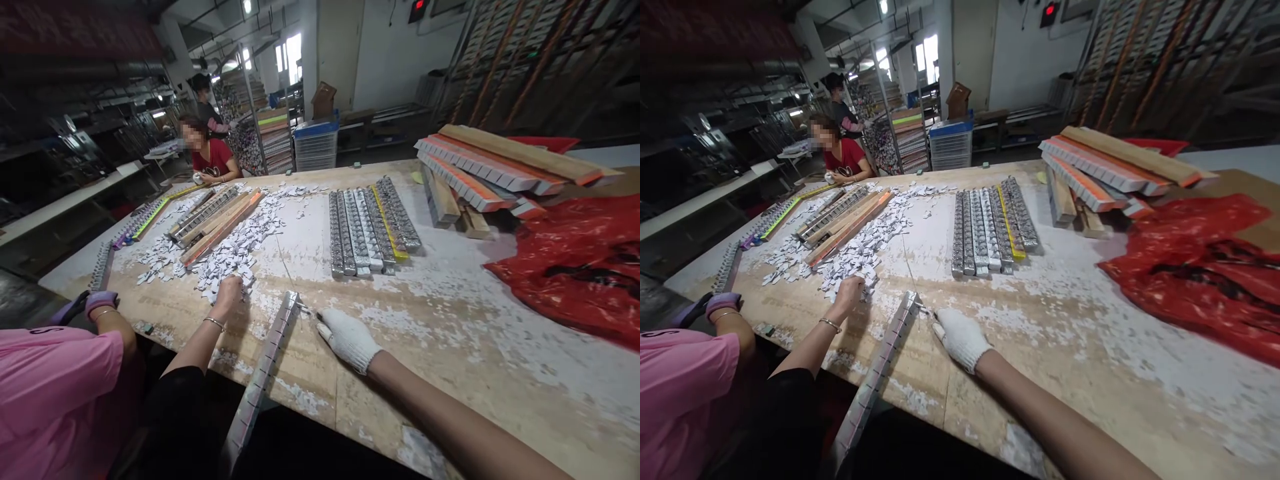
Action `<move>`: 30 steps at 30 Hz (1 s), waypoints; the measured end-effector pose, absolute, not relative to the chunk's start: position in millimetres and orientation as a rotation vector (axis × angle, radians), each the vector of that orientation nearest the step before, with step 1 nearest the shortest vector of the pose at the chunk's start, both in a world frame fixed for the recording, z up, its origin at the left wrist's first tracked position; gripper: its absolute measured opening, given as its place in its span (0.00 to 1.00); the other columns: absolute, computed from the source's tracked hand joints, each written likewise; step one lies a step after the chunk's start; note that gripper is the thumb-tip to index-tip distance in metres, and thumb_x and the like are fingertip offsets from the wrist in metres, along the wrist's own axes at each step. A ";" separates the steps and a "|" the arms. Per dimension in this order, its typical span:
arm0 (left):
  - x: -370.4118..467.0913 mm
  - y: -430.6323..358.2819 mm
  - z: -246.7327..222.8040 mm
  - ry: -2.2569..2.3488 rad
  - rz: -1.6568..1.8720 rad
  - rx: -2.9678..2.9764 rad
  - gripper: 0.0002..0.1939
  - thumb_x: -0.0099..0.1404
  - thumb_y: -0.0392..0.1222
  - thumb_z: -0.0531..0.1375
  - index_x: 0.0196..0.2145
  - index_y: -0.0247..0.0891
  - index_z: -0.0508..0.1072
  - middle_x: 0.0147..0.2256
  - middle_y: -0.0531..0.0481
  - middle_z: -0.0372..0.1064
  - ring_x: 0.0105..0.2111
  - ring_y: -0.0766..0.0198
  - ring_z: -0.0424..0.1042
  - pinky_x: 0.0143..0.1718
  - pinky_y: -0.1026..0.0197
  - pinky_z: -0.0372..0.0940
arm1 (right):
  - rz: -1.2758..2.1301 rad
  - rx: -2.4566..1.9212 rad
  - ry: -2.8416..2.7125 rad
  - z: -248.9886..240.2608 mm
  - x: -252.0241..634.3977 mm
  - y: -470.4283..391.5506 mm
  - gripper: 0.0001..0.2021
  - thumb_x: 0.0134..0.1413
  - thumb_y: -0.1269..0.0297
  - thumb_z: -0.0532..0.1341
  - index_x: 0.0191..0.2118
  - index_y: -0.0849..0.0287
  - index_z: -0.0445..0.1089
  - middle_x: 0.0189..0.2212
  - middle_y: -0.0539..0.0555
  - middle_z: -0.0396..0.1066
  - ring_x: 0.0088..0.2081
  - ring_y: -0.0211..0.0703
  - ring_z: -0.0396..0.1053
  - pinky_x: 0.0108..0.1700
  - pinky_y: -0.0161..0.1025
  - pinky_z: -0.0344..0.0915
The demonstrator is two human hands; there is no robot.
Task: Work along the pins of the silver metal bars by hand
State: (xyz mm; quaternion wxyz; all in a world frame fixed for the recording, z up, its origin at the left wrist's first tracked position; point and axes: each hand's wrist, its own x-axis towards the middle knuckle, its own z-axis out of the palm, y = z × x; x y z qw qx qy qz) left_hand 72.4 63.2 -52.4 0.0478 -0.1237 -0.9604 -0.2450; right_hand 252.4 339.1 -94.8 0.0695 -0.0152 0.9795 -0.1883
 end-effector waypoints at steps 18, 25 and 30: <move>217.3 104.9 -23.8 -2.624 -2.502 -0.393 0.17 0.56 0.48 0.69 0.36 0.33 0.73 0.31 0.45 0.72 0.32 0.62 0.71 0.37 0.60 0.67 | -0.766 -0.465 2.990 -49.7 262.9 291.6 0.13 0.68 0.69 0.50 0.49 0.61 0.71 0.44 0.60 0.73 0.47 0.51 0.71 0.46 0.41 0.64; 232.9 115.8 -36.3 -2.598 -2.564 -0.286 0.20 0.60 0.55 0.66 0.34 0.39 0.63 0.21 0.56 0.62 0.20 0.68 0.61 0.23 0.65 0.57 | -0.794 -0.411 2.975 -53.0 278.6 294.7 0.14 0.65 0.67 0.54 0.52 0.60 0.69 0.43 0.61 0.74 0.43 0.50 0.72 0.42 0.38 0.64; 238.2 117.1 -29.0 -2.845 -1.813 -0.725 0.14 0.69 0.50 0.59 0.31 0.37 0.68 0.28 0.51 0.65 0.28 0.64 0.64 0.31 0.62 0.59 | -0.953 -0.409 2.897 -53.4 282.4 302.4 0.11 0.67 0.67 0.53 0.47 0.60 0.70 0.42 0.58 0.74 0.43 0.46 0.72 0.43 0.36 0.62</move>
